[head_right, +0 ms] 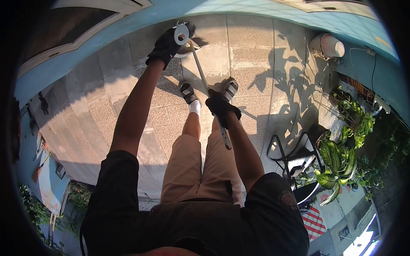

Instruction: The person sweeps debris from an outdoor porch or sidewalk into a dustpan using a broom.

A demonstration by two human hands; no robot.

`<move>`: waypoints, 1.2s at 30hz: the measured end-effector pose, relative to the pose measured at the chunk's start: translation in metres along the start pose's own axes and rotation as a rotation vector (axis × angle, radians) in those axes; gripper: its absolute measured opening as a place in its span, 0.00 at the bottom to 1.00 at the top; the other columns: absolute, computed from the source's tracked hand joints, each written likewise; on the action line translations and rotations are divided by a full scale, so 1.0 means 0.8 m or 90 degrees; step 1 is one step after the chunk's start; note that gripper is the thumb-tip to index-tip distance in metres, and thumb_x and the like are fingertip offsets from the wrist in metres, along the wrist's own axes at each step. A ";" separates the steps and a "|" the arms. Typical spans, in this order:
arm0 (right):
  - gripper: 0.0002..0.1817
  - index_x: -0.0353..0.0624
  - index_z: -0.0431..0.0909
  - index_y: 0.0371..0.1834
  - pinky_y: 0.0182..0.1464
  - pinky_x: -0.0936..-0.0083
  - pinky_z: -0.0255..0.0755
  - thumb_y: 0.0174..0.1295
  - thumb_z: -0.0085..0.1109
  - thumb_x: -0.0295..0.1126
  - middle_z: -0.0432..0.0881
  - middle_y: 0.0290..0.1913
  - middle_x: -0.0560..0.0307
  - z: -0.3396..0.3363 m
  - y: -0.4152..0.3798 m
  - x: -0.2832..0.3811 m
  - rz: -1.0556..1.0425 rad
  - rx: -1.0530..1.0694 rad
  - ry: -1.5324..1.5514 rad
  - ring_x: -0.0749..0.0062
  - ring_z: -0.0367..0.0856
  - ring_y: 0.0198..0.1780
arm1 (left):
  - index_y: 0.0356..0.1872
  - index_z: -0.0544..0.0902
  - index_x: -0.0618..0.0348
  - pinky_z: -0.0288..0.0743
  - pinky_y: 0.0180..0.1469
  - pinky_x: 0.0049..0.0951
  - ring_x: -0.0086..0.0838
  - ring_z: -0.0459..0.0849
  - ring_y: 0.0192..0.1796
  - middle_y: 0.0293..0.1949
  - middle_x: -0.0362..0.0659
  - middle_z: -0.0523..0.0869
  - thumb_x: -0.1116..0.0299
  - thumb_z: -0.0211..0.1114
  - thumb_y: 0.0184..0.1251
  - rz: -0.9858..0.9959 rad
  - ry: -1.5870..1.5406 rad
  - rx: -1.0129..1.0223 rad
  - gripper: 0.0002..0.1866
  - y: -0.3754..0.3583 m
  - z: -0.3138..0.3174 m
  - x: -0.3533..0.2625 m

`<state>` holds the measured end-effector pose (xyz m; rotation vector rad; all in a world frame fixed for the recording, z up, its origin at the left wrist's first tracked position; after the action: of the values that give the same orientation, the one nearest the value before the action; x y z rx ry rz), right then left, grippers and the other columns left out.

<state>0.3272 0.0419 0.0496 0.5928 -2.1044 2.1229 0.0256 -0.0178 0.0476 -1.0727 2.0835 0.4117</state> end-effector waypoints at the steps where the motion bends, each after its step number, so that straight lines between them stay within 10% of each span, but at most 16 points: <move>1: 0.30 0.42 0.64 0.68 0.28 0.73 0.70 0.57 0.48 0.30 0.78 0.30 0.52 0.002 0.001 -0.014 -0.001 0.000 0.000 0.73 0.75 0.26 | 0.44 0.81 0.55 0.74 0.50 0.45 0.49 0.81 0.47 0.42 0.52 0.83 0.61 0.58 0.62 0.000 0.001 -0.001 0.13 0.001 -0.004 -0.004; 7: 0.35 0.47 0.58 0.73 0.17 0.75 0.64 0.60 0.53 0.25 0.71 0.19 0.59 -0.037 -0.084 -0.075 0.002 -0.044 0.309 0.78 0.67 0.15 | 0.44 0.81 0.56 0.76 0.48 0.46 0.51 0.82 0.45 0.41 0.53 0.84 0.63 0.58 0.61 -0.040 0.025 -0.060 0.13 -0.034 -0.038 0.003; 10: 0.35 0.47 0.56 0.74 0.15 0.77 0.62 0.60 0.52 0.24 0.66 0.16 0.63 -0.071 -0.112 -0.078 0.017 -0.095 0.306 0.78 0.65 0.14 | 0.43 0.81 0.61 0.76 0.40 0.20 0.22 0.81 0.36 0.38 0.40 0.84 0.79 0.57 0.65 -0.134 -0.297 -0.135 0.08 -0.079 -0.039 0.033; 12: 0.36 0.45 0.57 0.73 0.16 0.74 0.65 0.58 0.51 0.25 0.71 0.19 0.58 -0.099 -0.112 -0.063 -0.015 -0.148 0.196 0.76 0.68 0.15 | 0.43 0.81 0.61 0.77 0.41 0.23 0.24 0.82 0.36 0.37 0.41 0.85 0.78 0.57 0.65 -0.321 -0.637 -0.140 0.08 -0.123 -0.029 0.057; 14: 0.36 0.39 0.58 0.72 0.24 0.68 0.72 0.55 0.49 0.27 0.77 0.25 0.48 -0.128 -0.085 -0.048 -0.071 -0.206 -0.025 0.65 0.77 0.22 | 0.42 0.81 0.59 0.76 0.42 0.26 0.27 0.83 0.37 0.37 0.42 0.85 0.76 0.58 0.64 -0.369 -0.507 -0.170 0.08 -0.153 -0.040 0.060; 17: 0.34 0.43 0.62 0.71 0.22 0.74 0.67 0.56 0.47 0.26 0.72 0.21 0.60 -0.146 -0.020 -0.021 -0.175 -0.268 -0.161 0.79 0.69 0.20 | 0.41 0.82 0.57 0.76 0.43 0.30 0.30 0.83 0.38 0.37 0.43 0.86 0.73 0.60 0.63 -0.411 -0.472 -0.173 0.07 -0.177 -0.029 0.069; 21: 0.30 0.43 0.62 0.70 0.38 0.74 0.70 0.61 0.48 0.34 0.78 0.37 0.53 -0.098 0.015 -0.005 -0.085 -0.154 -0.034 0.70 0.74 0.34 | 0.34 0.81 0.58 0.71 0.28 0.19 0.19 0.78 0.25 0.25 0.35 0.80 0.59 0.60 0.65 -0.397 -0.612 -0.280 0.12 -0.191 -0.006 0.089; 25: 0.31 0.43 0.61 0.70 0.34 0.75 0.68 0.60 0.49 0.31 0.75 0.33 0.56 -0.044 -0.004 -0.009 -0.055 -0.027 -0.069 0.73 0.72 0.30 | 0.39 0.82 0.57 0.76 0.41 0.32 0.35 0.84 0.38 0.34 0.45 0.86 0.70 0.60 0.62 -0.232 -0.131 -0.171 0.07 -0.175 -0.038 0.047; 31: 0.33 0.44 0.60 0.72 0.27 0.76 0.66 0.59 0.49 0.26 0.71 0.27 0.60 -0.047 -0.086 -0.043 -0.010 0.084 0.058 0.77 0.69 0.24 | 0.39 0.82 0.59 0.77 0.44 0.32 0.34 0.85 0.40 0.36 0.46 0.86 0.73 0.61 0.61 -0.235 -0.101 -0.176 0.07 -0.169 -0.035 0.046; 36: 0.36 0.46 0.59 0.73 0.16 0.79 0.58 0.58 0.52 0.21 0.62 0.18 0.67 -0.079 -0.096 -0.028 -0.035 0.011 0.095 0.83 0.60 0.14 | 0.41 0.83 0.58 0.77 0.44 0.30 0.31 0.85 0.39 0.36 0.44 0.87 0.72 0.60 0.62 -0.393 -0.451 -0.191 0.08 -0.201 -0.021 0.074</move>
<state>0.3602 0.1112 0.1163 0.4718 -1.9701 2.0876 0.1246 -0.1567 0.0234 -1.4151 1.0285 0.6755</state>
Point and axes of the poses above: each hand's wrist, its own y-axis towards the middle knuckle, its own z-axis out of the palm, x = y × z, the point moved 10 cm from there along y, towards the middle knuckle
